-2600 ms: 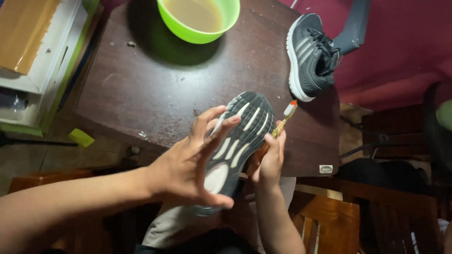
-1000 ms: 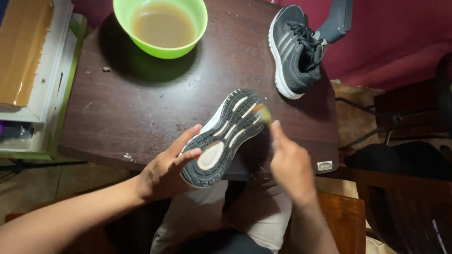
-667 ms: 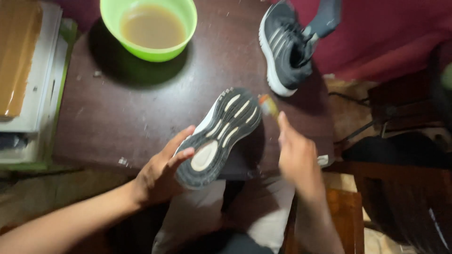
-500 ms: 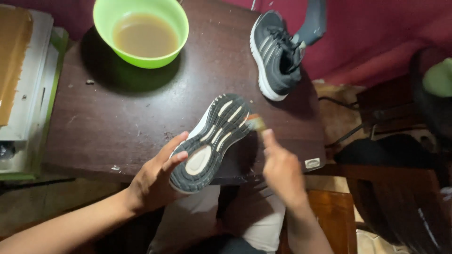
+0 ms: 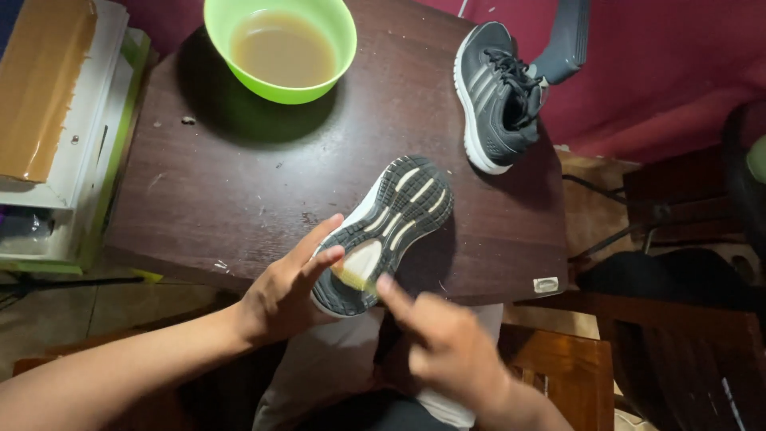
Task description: Cleaning the white midsole of a black sneaker using a toothbrush and cleaning solution.
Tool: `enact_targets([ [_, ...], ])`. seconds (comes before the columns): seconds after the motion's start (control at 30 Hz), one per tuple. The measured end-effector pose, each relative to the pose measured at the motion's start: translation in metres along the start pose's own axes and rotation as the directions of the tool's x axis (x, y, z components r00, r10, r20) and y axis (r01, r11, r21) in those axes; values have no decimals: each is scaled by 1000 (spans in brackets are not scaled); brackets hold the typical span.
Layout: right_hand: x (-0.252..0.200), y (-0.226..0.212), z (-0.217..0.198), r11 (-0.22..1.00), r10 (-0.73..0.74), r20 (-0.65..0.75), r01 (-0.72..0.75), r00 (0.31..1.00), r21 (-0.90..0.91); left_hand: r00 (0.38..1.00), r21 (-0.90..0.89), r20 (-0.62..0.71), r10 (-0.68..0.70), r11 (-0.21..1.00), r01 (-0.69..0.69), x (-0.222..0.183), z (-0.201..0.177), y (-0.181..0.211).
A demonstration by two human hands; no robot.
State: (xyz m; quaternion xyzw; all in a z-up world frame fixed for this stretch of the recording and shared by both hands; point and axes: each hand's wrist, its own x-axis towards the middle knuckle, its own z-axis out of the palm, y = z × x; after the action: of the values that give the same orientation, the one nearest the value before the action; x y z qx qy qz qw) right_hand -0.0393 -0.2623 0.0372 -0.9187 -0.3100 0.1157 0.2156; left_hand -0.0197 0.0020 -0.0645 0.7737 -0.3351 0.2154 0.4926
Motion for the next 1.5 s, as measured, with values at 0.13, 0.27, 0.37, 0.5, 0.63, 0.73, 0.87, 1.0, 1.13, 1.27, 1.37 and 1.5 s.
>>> enact_targets([
  [0.13,21,20,-16,822,494,-218,-533,842,-198,1000,-15,2,15,1000,-15,0,1,2],
  [0.27,2,7,-13,945,326,-159,-325,932,30,999,10,-17,31,999,-31,6,1,0],
  [0.37,24,6,-26,862,501,-16,-500,865,-79,999,4,-7,38,999,-38,4,0,1],
  [0.5,10,-2,-32,983,179,-316,-157,932,95,998,-14,-50,49,999,-49,4,2,1],
  [0.63,14,-13,-9,997,22,93,-14,995,-80,999,-109,-40,21,994,-25,3,0,0],
  [0.73,34,-8,-21,729,673,-22,-669,739,-144,997,-22,-82,11,1000,-13,-5,7,1],
  [0.87,11,-5,-4,998,-63,6,63,998,-19,998,-75,-55,-43,996,39,-9,11,-6],
  [1.0,21,-8,-14,955,232,9,-226,973,-190,992,-54,-37,-118,992,116,-6,8,-2],
  [1.13,13,4,-11,984,82,65,-71,994,-164,995,-58,-31,-93,994,91,-4,6,1],
  [1.27,16,7,-13,994,-3,52,8,999,-106,996,-70,-28,-87,994,85,0,5,-6],
  [1.37,20,7,-19,996,87,134,-87,987,-12,995,-101,-12,-101,990,99,-6,5,-1],
  [1.5,18,-2,-25,995,102,269,-98,958,-27,997,-51,-62,-45,998,42,-9,14,-8],
])
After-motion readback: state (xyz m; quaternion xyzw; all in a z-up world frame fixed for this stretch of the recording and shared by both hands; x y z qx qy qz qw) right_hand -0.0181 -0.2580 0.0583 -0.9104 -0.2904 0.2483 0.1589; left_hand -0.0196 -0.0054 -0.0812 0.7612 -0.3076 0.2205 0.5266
